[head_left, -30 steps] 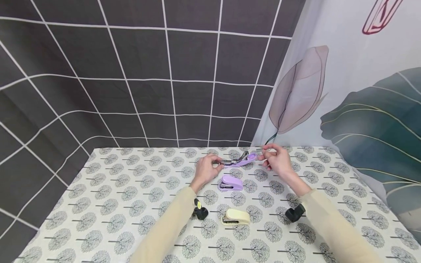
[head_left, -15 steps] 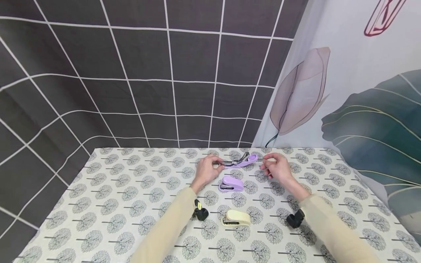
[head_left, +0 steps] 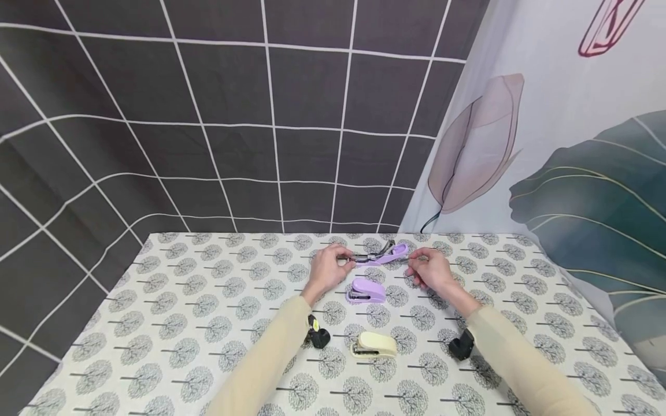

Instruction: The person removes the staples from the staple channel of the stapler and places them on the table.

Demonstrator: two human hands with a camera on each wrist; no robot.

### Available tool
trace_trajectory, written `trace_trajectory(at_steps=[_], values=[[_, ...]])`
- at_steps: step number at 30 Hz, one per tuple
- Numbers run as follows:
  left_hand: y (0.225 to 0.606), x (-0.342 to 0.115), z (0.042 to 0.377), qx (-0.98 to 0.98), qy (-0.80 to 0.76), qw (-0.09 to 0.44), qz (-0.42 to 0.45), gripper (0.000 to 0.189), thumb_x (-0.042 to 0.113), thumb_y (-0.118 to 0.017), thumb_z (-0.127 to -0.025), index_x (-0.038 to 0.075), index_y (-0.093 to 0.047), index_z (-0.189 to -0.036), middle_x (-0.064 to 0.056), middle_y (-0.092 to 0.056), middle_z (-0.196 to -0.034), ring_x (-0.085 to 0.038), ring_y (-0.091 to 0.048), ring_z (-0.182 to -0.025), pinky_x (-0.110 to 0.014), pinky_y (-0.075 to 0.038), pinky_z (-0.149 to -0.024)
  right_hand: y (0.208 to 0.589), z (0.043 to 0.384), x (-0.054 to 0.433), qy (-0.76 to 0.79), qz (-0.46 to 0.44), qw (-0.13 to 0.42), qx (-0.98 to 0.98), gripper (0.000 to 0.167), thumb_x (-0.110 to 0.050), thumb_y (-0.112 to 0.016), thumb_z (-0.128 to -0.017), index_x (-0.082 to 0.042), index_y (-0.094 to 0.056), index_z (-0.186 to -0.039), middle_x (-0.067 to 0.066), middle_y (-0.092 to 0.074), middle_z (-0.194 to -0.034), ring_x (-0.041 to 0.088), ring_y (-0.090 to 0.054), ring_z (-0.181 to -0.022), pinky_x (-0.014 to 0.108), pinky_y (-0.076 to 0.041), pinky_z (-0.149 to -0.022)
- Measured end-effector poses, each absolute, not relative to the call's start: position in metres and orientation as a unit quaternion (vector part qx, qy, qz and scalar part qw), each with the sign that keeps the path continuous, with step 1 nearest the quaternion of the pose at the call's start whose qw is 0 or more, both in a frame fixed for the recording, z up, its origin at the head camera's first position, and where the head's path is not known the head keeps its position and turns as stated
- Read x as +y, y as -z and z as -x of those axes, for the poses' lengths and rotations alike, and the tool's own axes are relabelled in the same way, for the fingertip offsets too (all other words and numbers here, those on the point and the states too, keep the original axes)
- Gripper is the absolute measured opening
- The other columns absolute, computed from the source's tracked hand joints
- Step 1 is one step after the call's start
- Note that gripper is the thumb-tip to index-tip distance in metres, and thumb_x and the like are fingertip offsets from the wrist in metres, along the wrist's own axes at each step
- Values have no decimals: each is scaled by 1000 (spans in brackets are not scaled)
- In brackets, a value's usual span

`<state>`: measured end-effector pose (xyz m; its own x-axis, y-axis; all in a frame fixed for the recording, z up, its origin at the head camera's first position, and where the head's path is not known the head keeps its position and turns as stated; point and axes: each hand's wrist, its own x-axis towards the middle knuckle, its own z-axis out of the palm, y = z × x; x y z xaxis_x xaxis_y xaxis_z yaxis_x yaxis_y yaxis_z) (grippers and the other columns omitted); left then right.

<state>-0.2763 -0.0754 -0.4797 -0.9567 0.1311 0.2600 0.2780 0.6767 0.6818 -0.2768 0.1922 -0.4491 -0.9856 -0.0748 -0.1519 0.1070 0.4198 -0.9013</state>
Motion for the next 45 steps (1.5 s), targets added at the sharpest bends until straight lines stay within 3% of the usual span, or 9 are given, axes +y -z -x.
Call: trace_trajectory(at_steps=[11,23,32,35,38,42,45], values=[[478,-76,275,-909,392,89,110,22,20,-80,-85,13,-75,-105,-5,-67,-124,-25,-64,-108,-49,-40,-103,451,278,187,472,3,61,880,17,-4,-58,-98,4,-59,-112,4,-70,-69,10,-50,-43,23,-43,-40],[480,-75,276,-910,386,97,113,22,20,-80,-85,14,-75,-105,-4,-69,-120,-22,-65,-100,-46,-45,-96,443,280,192,449,9,78,890,14,-4,-60,-97,5,-60,-108,4,-68,-67,8,-49,-42,24,-46,-41],[479,-76,275,-908,392,95,111,24,21,-81,-84,14,-75,-106,-4,-68,-123,-27,-62,-114,-50,-37,-105,442,280,191,449,4,86,890,18,-3,-59,-97,6,-59,-113,5,-67,-67,8,-48,-42,22,-44,-41],[479,-77,273,-906,394,103,113,24,20,-81,-84,12,-75,-106,-4,-70,-118,-25,-64,-106,-48,-41,-101,442,279,190,464,1,86,881,24,-2,-58,-97,8,-57,-119,5,-67,-67,7,-47,-43,21,-42,-41],[480,-77,272,-904,396,109,115,23,20,-82,-83,13,-76,-104,-2,-71,-111,-17,-64,-84,-39,-47,-85,442,274,190,481,-6,84,873,29,-1,-56,-97,10,-52,-124,6,-67,-68,8,-48,-44,22,-42,-41],[482,-78,273,-890,427,111,110,26,19,-84,-81,11,-76,-104,-2,-70,-104,-10,-53,-64,-28,-45,-65,438,267,190,484,-7,64,873,31,-5,-52,-100,10,-50,-127,6,-68,-71,12,-52,-48,26,-46,-45],[482,-81,275,-865,481,111,85,27,17,-85,-80,8,-75,-104,-2,-69,-97,-9,-53,-66,-26,-46,-63,431,260,189,488,4,35,872,29,-6,-51,-100,8,-53,-126,5,-68,-72,13,-53,-50,26,-45,-45]])
